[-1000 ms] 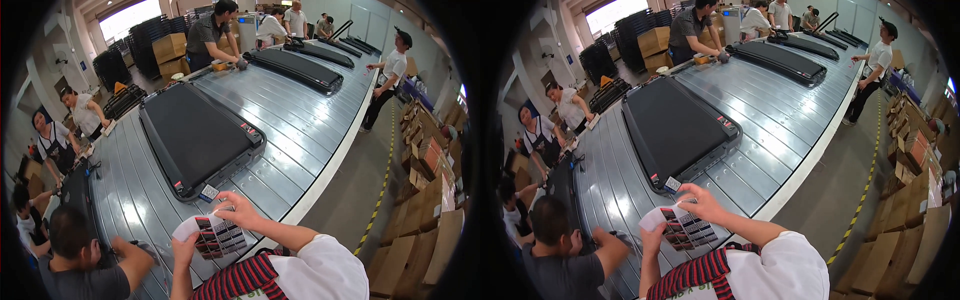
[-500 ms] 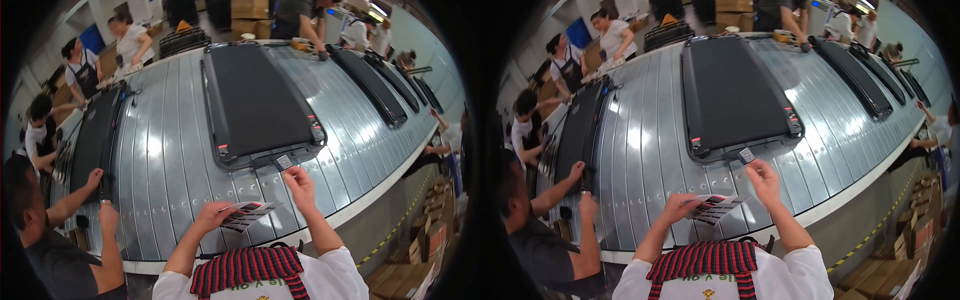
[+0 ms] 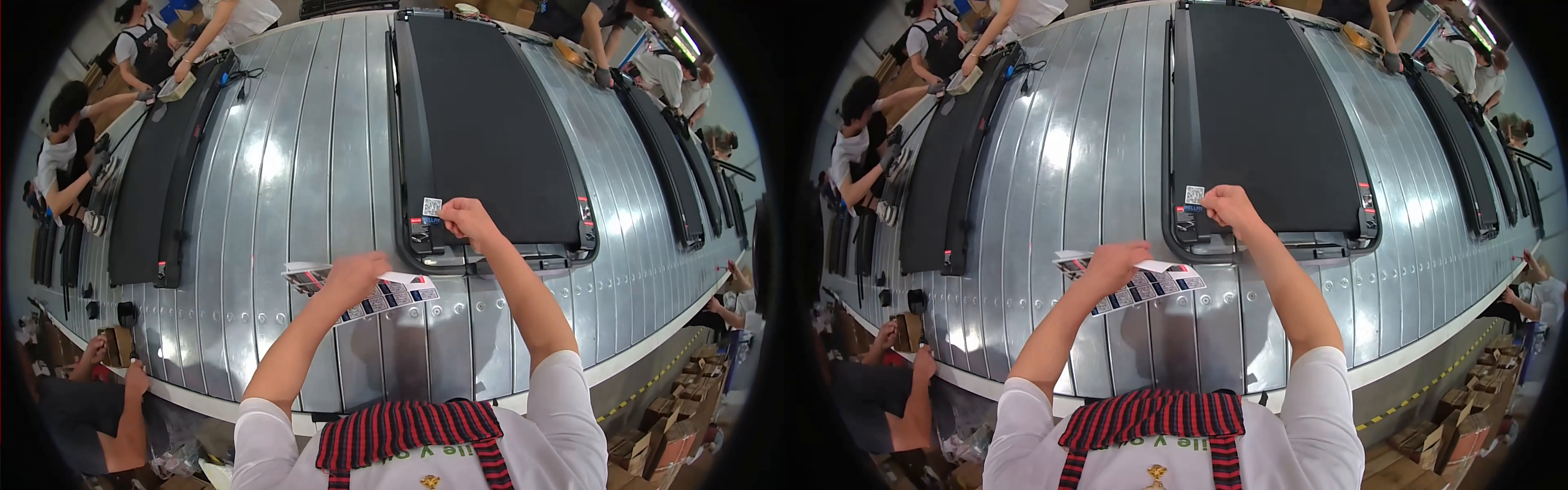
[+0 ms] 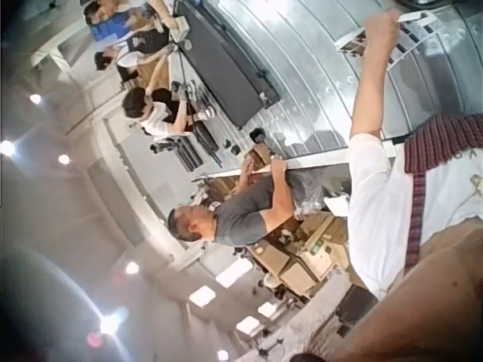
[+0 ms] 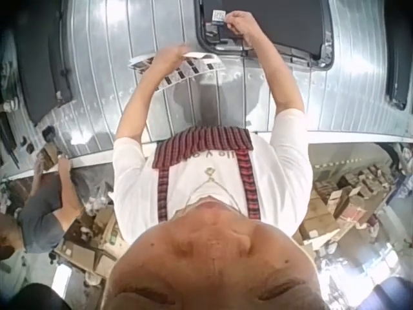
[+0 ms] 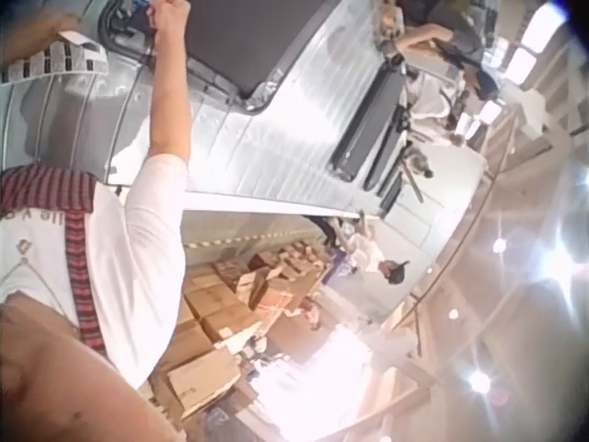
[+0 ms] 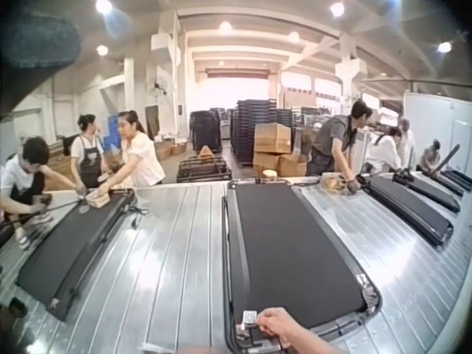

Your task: Apply warning and QR code stickers onto treadmills on an assembly line.

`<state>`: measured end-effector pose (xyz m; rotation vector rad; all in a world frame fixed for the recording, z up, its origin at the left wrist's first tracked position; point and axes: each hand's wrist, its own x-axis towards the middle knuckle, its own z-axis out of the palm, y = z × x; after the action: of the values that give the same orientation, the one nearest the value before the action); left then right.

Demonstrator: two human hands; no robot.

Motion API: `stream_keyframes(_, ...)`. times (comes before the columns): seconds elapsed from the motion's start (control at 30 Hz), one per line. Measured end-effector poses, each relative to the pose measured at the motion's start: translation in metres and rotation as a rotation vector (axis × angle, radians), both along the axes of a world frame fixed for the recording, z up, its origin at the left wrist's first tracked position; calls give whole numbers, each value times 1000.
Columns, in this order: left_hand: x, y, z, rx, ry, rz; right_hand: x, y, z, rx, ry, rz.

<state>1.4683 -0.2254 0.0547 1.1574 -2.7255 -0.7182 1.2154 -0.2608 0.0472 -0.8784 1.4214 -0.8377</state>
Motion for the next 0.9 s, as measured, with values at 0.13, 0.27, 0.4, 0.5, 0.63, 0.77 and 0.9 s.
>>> stream_keyframes(0.13,-8,-24,-10,-151,94,-16,3,-34,-25,70,-32,33)
stream_keyframes(0.27,-16,-45,-21,-139,42,-52,3,-49,-36,136,-2,52)
stream_keyframes(0.4,-26,-57,-25,-156,80,-90,0,-54,-38,173,2,75)
stream_keyframes(0.5,-28,-61,-31,-155,87,-103,1,-55,-37,180,2,87)
stream_keyframes(0.63,-29,-63,-35,-142,88,-98,1,-55,-36,191,-1,102)
stream_keyframes(0.77,-32,-64,-35,-122,84,-91,3,-54,-36,188,11,100)
stream_keyframes(0.9,-30,-64,-36,-118,91,-95,5,-53,-36,172,45,74)
